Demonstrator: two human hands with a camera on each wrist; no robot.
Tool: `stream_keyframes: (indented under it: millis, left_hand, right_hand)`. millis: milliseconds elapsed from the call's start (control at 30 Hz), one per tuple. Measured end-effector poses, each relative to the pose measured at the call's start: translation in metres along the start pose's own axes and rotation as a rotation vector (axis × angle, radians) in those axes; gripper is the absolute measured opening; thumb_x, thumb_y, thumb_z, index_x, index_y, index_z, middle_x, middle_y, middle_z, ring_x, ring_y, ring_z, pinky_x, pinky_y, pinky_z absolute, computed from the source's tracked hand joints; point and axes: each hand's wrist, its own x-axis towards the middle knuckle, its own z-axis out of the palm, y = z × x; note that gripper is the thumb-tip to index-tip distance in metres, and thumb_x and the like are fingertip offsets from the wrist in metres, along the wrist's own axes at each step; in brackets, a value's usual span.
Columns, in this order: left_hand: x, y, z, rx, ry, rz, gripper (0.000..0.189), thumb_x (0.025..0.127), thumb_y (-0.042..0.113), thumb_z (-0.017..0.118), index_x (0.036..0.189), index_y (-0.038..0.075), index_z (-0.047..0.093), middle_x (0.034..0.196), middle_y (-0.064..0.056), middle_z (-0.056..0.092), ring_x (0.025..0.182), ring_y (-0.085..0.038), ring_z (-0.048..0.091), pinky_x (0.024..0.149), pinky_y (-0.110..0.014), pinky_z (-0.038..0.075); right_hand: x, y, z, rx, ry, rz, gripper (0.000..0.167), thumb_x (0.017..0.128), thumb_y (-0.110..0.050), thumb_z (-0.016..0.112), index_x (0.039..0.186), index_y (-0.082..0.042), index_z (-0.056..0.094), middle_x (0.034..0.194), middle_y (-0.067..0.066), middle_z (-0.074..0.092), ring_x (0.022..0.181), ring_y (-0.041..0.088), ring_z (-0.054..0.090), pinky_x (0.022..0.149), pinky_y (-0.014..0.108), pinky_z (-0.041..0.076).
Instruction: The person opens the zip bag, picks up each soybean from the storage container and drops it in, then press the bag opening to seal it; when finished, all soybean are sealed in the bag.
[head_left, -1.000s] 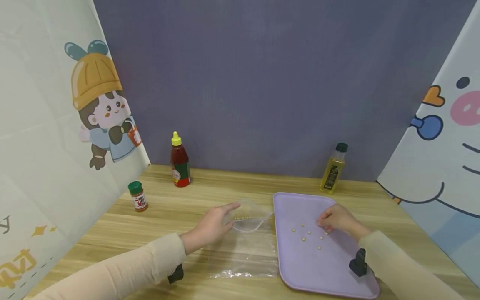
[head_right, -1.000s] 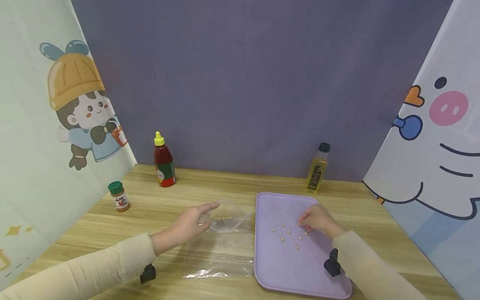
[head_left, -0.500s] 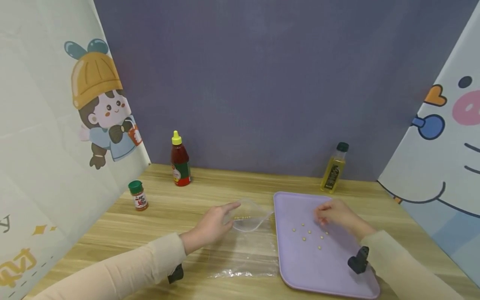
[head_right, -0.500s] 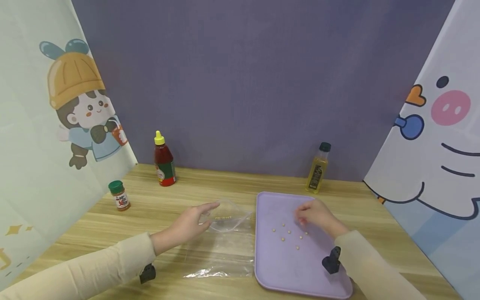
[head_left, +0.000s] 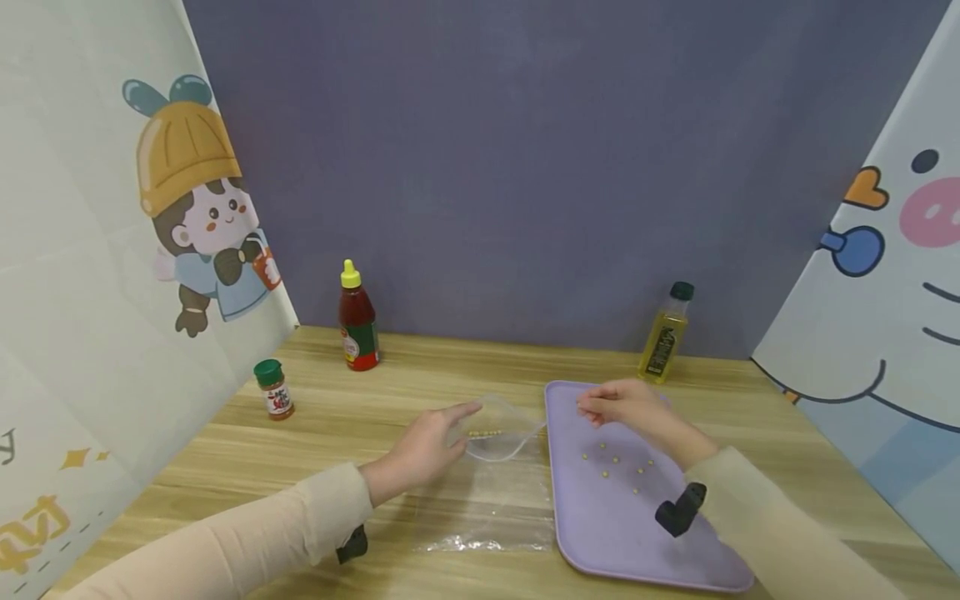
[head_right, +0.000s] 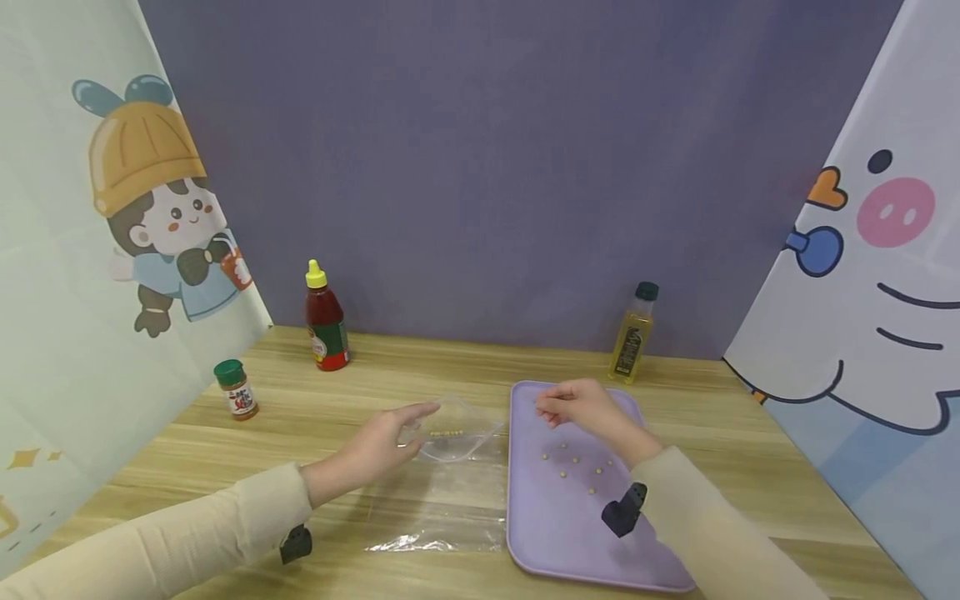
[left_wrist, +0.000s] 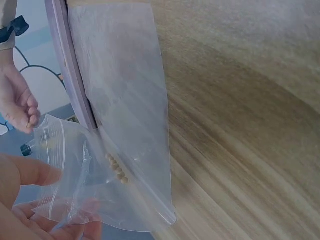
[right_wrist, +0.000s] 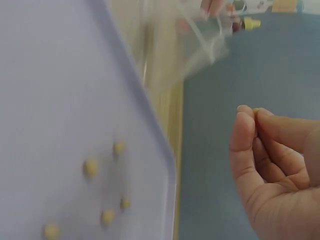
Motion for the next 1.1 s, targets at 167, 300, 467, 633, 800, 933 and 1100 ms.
stream_keyframes:
  millis: [167,300,467,633,800,933,1100]
  left_hand:
    - [0.001,0.0,0.001,0.006,-0.003,0.005,0.06,0.086,0.0,0.064,0.142,0.009,0.047,0.101,-0.018,0.068,0.041,-0.005,0.037,0.037,-0.015,0.037]
    - [0.002,0.001,0.0,0.011,0.0,0.01,0.059,0.085,0.001,0.064,0.142,0.009,0.048,0.097,-0.017,0.068,0.041,-0.005,0.036,0.037,-0.015,0.036]
    - [0.002,0.002,-0.001,0.011,0.001,0.013,0.058,0.085,0.001,0.064,0.141,0.009,0.049,0.123,-0.022,0.064,0.041,-0.004,0.036,0.037,-0.015,0.036]
    - [0.002,0.003,-0.001,0.014,0.0,0.009,0.059,0.085,0.002,0.065,0.141,0.009,0.049,0.128,-0.023,0.061,0.041,-0.005,0.037,0.039,-0.015,0.038]
    - [0.002,0.004,0.0,0.015,0.004,0.009,0.058,0.085,0.002,0.066,0.14,0.009,0.049,0.131,-0.023,0.059,0.045,-0.006,0.042,0.04,-0.016,0.04]
    - [0.002,0.006,-0.001,0.005,0.004,0.007,0.058,0.085,0.002,0.066,0.141,0.009,0.049,0.131,-0.024,0.059,0.045,-0.006,0.043,0.041,-0.017,0.041]
    - [0.0,0.006,-0.001,0.002,0.014,0.012,0.058,0.086,0.002,0.066,0.141,0.009,0.049,0.127,-0.026,0.061,0.042,-0.005,0.038,0.04,-0.017,0.04]
  right_hand:
    - [0.008,-0.018,0.022,0.043,-0.034,-0.029,0.036,0.092,-0.014,0.066,0.112,0.015,0.063,0.089,0.004,0.074,0.074,0.01,0.066,0.075,0.034,0.059]
    - [0.015,-0.029,0.038,0.057,-0.061,-0.064,0.033,0.091,-0.011,0.066,0.11,0.016,0.064,0.087,0.006,0.073,0.072,0.011,0.065,0.073,0.032,0.059]
    - [0.024,-0.039,0.054,0.011,-0.084,-0.091,0.031,0.092,-0.011,0.065,0.11,0.014,0.065,0.089,0.015,0.073,0.072,0.014,0.065,0.071,0.036,0.059]
    - [0.031,-0.042,0.065,-0.04,-0.08,-0.115,0.024,0.091,-0.009,0.065,0.105,0.01,0.07,0.087,0.018,0.073,0.07,0.017,0.066,0.068,0.033,0.059]
    - [0.033,-0.042,0.069,-0.05,-0.073,-0.135,0.022,0.091,-0.007,0.064,0.104,0.01,0.07,0.087,0.016,0.074,0.072,0.022,0.067,0.065,0.027,0.058]
    - [0.029,-0.041,0.065,-0.057,-0.04,-0.132,0.024,0.091,-0.01,0.066,0.105,0.01,0.07,0.086,0.016,0.074,0.07,0.016,0.065,0.068,0.034,0.059]
    - [0.023,-0.038,0.052,-0.056,0.0,-0.088,0.028,0.091,-0.015,0.067,0.106,0.008,0.07,0.084,0.01,0.073,0.069,0.014,0.064,0.07,0.038,0.059]
